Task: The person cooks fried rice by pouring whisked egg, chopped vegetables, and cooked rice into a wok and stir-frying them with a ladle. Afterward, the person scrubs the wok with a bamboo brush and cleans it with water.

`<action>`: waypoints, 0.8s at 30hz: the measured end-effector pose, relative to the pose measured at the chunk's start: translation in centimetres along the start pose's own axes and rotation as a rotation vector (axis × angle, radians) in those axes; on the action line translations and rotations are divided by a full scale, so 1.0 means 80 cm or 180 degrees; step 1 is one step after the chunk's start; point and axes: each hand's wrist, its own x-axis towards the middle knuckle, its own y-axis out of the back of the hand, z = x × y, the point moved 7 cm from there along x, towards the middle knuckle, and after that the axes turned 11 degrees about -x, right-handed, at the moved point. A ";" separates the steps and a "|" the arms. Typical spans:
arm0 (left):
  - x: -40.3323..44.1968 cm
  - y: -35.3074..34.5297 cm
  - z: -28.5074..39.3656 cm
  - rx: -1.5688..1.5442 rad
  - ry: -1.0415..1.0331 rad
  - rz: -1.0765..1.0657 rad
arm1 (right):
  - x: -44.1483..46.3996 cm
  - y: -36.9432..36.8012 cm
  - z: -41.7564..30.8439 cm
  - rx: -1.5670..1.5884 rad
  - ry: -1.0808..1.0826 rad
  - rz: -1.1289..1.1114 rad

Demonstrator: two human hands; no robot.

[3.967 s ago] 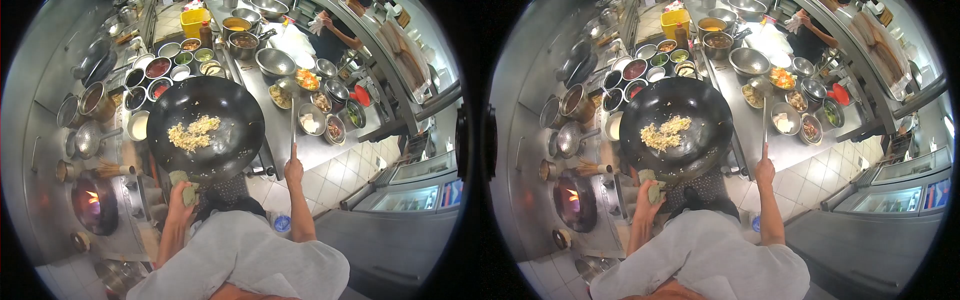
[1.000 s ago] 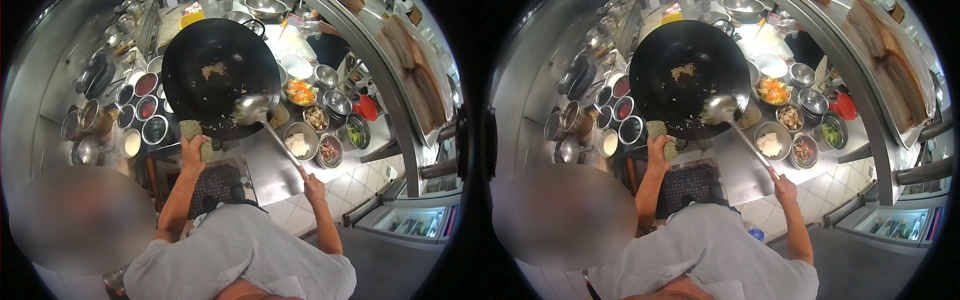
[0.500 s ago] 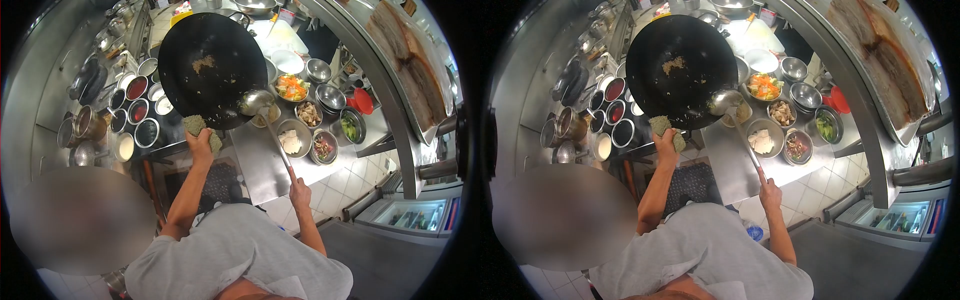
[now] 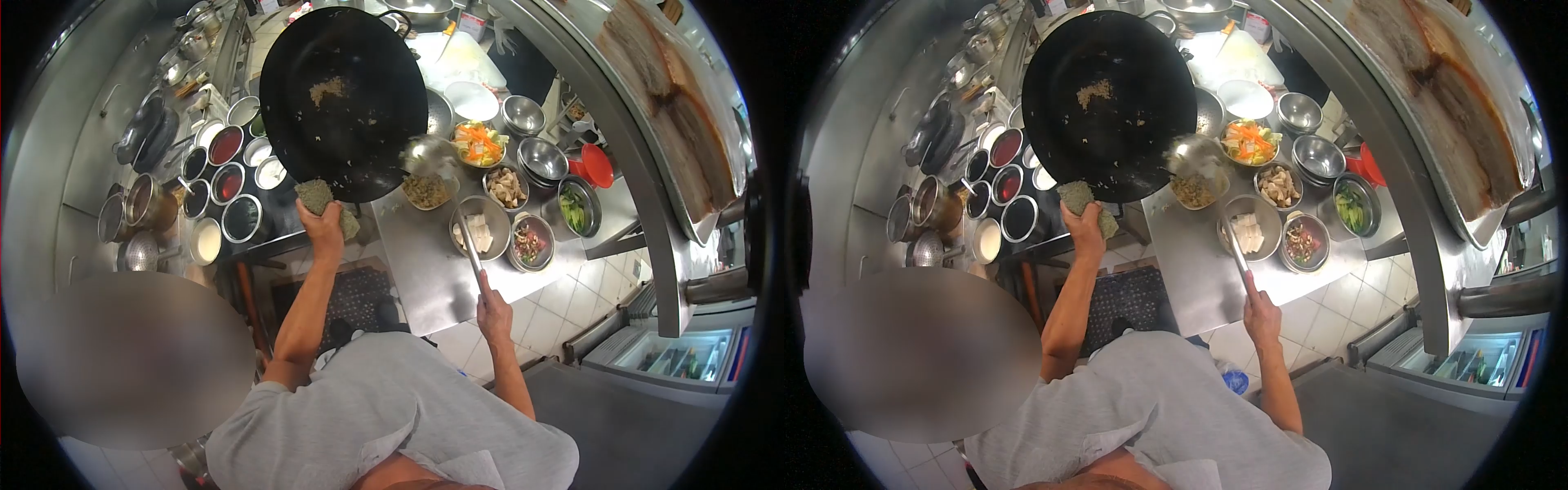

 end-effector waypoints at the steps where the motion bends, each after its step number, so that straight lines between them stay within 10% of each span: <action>1: -0.001 -0.002 0.001 0.0003 0.0003 -0.0011 | 0.011 0.002 -0.016 0.0172 0.0124 0.0064; 9: -0.017 -0.012 0.021 -0.0412 0.0355 0.0041 | 0.055 -0.021 -0.084 0.0316 0.0598 -0.0107; 17: 0.006 0.010 0.032 -0.0138 0.0084 0.0207 | -0.002 0.033 0.042 -0.0964 0.0340 -0.0116; 24: 0.011 0.080 0.063 -0.0497 0.0706 0.0648 | -0.030 0.040 0.001 0.0087 0.0053 -0.0144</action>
